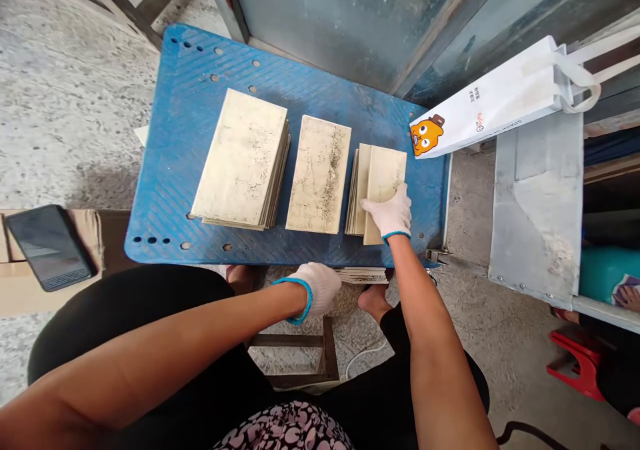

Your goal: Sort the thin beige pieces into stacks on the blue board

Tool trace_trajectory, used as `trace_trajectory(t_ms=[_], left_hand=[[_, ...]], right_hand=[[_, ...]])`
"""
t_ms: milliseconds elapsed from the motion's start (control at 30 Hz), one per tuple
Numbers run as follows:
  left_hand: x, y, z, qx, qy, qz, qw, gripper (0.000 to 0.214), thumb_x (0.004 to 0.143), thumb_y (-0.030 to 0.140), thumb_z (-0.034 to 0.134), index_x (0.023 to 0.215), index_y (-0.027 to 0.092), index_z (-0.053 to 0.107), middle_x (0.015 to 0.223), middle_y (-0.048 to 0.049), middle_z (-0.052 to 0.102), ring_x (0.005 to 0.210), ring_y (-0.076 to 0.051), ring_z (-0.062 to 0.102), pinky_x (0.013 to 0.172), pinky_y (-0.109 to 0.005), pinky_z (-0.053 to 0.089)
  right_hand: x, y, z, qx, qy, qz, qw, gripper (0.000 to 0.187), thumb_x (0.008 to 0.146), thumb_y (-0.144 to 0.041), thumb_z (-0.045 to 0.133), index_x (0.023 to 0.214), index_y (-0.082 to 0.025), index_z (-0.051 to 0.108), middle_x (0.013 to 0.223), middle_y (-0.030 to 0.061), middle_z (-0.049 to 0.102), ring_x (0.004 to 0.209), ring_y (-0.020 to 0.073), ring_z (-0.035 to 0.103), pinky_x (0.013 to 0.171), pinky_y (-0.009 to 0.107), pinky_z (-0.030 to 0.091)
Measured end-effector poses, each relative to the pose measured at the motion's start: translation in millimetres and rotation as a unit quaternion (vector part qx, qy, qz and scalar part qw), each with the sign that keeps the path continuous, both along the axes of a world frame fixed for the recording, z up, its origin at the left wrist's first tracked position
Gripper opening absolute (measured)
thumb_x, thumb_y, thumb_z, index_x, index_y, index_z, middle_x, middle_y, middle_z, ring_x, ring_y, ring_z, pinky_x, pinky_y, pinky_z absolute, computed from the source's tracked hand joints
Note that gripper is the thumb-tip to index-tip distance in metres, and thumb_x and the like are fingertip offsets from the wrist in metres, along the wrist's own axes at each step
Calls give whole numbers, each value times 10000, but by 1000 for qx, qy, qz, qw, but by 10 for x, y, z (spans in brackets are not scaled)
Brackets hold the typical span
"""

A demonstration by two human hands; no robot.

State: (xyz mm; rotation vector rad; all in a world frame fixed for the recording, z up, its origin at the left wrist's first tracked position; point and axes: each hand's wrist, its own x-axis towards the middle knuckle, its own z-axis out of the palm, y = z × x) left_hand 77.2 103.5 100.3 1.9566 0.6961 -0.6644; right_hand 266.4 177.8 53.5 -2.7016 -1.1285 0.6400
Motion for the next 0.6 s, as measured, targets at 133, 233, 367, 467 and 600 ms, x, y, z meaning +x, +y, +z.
trace_trajectory(t_ms=[133,233,367,467,600], left_hand=[[-31,3,-14,15,13,-24,1000,358,802,176,629,1129,67,727,1012,-280,720,987,-384,703,833,-483,562],[-69,30,15,29,9,-18,999,343,834,150,577,1129,50,721,1020,-283,716,996,-381,701,819,-485,566],[-107,22,43,43,14,-19,999,327,837,138,566,1108,55,728,1023,-288,711,986,-387,701,786,-492,573],[-109,4,40,52,18,-25,998,330,839,133,555,1107,40,723,1009,-293,710,986,-391,700,773,-490,577],[-86,-11,13,39,6,-12,999,311,832,119,551,1068,42,740,990,-298,712,983,-393,701,783,-505,573]], right_hand=[[-79,171,-128,-18,-9,5,1000,1231,445,-520,878,1492,-166,337,1361,216,485,1233,395,515,1037,524,426],[-123,207,-192,-22,-19,3,1000,1231,430,-534,878,1485,-190,345,1336,206,491,1193,403,539,1004,548,441],[-153,211,-232,-36,-35,7,999,1217,458,-552,863,1490,-188,329,1323,209,482,1193,404,542,997,550,445],[-187,222,-228,-52,-40,12,998,1214,483,-554,854,1499,-168,313,1320,220,479,1199,407,540,1005,543,441],[-239,254,-179,-68,-51,16,996,1205,519,-554,840,1509,-133,297,1332,246,473,1200,426,539,1002,545,438]])
